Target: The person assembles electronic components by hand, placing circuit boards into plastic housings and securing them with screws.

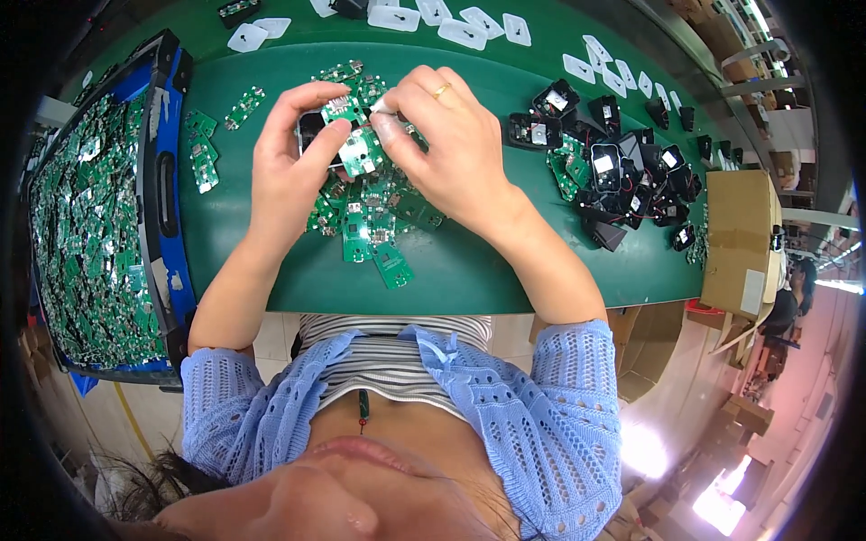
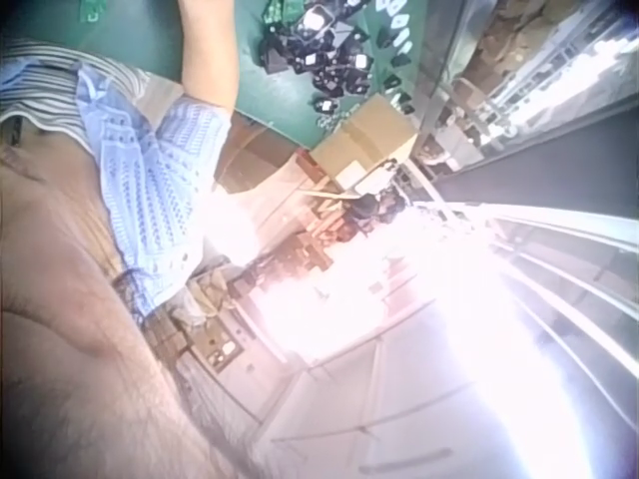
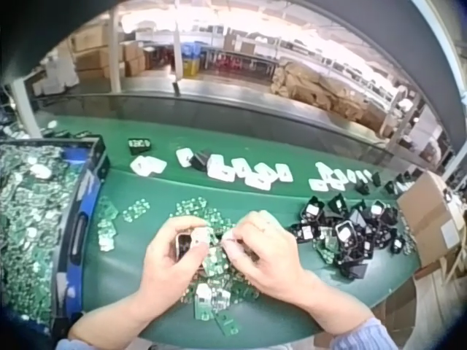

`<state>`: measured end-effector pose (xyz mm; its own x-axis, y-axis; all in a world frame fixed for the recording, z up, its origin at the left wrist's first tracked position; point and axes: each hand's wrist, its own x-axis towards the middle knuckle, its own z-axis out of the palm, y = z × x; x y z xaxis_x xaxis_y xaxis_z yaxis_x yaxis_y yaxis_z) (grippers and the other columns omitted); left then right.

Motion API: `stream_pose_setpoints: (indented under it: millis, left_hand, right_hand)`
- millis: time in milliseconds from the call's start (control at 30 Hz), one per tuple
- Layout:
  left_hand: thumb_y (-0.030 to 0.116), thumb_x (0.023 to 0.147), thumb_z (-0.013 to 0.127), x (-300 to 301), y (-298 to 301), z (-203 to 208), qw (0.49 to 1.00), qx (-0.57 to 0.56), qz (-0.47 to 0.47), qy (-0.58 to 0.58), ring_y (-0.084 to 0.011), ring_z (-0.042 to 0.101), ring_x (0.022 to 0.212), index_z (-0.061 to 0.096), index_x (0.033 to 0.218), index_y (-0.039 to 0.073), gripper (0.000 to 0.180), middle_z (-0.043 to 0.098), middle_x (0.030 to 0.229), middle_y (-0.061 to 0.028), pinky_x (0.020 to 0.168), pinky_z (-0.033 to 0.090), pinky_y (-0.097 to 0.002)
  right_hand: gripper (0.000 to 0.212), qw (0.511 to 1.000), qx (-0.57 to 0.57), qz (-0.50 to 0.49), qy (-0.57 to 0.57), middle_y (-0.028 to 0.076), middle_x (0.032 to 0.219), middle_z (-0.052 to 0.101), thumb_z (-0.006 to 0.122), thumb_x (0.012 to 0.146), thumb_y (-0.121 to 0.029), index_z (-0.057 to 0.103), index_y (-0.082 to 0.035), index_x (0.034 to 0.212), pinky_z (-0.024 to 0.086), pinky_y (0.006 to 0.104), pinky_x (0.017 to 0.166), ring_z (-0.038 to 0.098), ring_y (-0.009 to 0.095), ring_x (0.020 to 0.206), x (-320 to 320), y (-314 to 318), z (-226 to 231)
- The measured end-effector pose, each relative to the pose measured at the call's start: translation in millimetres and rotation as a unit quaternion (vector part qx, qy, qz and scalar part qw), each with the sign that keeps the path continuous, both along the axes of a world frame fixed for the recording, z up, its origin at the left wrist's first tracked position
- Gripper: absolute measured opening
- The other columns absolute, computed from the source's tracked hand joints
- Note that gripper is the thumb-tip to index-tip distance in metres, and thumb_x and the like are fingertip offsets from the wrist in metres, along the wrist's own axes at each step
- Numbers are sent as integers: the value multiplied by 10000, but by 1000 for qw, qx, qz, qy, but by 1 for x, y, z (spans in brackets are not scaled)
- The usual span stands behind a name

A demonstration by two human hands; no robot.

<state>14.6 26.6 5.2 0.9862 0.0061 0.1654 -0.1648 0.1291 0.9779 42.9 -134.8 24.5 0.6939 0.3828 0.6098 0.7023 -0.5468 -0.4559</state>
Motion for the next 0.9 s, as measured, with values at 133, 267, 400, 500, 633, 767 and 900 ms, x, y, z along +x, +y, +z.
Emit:
stream_pose_setpoints:
  millis: [133, 267, 400, 500, 633, 767, 900]
  left_hand:
    - [16, 811, 570, -1, 1, -1, 973, 164, 56, -150, -93, 519, 866, 611, 1002, 67, 202, 509, 1057, -74, 575, 463, -183]
    - [20, 758, 633, 0, -2, 0, 959, 186, 105, -188, -113, 561, 696, 644, 904, 93, 163, 519, 967, -66, 575, 464, -223]
    - [37, 759, 638, 4, 1, -1, 945, 214, 120, -216, -114, 558, 690, 632, 861, 64, 105, 537, 899, -56, 566, 460, -227]
    - [67, 787, 626, 7, 3, -4, 980, 117, 71, -147, -97, 553, 638, 609, 857, 40, 77, 551, 851, -44, 506, 440, -209]
    - [88, 817, 606, 0, 5, 12, 989, -82, -62, 107, -71, 544, 582, 586, 880, 30, 88, 557, 841, -23, 444, 413, -182]
    - [81, 825, 592, -2, 7, 10, 976, -99, -111, 159, -57, 551, 570, 557, 954, 37, 141, 556, 870, -15, 429, 422, -168]
    - [50, 807, 586, -1, 3, 8, 991, -52, -86, 85, -66, 561, 593, 537, 1011, 47, 210, 551, 901, -30, 429, 435, -177]
  right_hand:
    - [95, 994, -88, 4, -59, 38, 737, 508, 621, 721, -93, 534, -64, 746, 439, 327, 541, 506, 215, 680, 4, 2, 8]
    - [98, 988, -142, 5, -68, 33, 746, 512, 624, 709, -86, 532, -68, 740, 447, 322, 545, 510, 212, 685, 2, 5, 18]
    - [105, 992, -120, 13, -39, 38, 743, 520, 637, 703, -72, 542, -59, 747, 454, 311, 550, 526, 203, 684, -1, 8, 18]
    - [112, 999, -7, 35, 27, 44, 751, 535, 655, 717, -41, 563, -34, 781, 441, 273, 525, 530, 163, 639, -2, 9, 13]
    - [123, 987, 118, 59, 91, 41, 767, 552, 668, 743, -4, 586, -4, 835, 398, 208, 486, 494, 87, 576, -3, 6, -2]
    - [107, 988, 114, 60, 82, 40, 764, 548, 659, 749, 0, 583, -6, 823, 391, 200, 476, 489, 78, 581, -1, 2, -6]
    - [115, 983, 143, 70, 93, 38, 765, 547, 659, 742, 7, 576, -6, 821, 399, 198, 481, 492, 75, 588, 4, -4, -10]
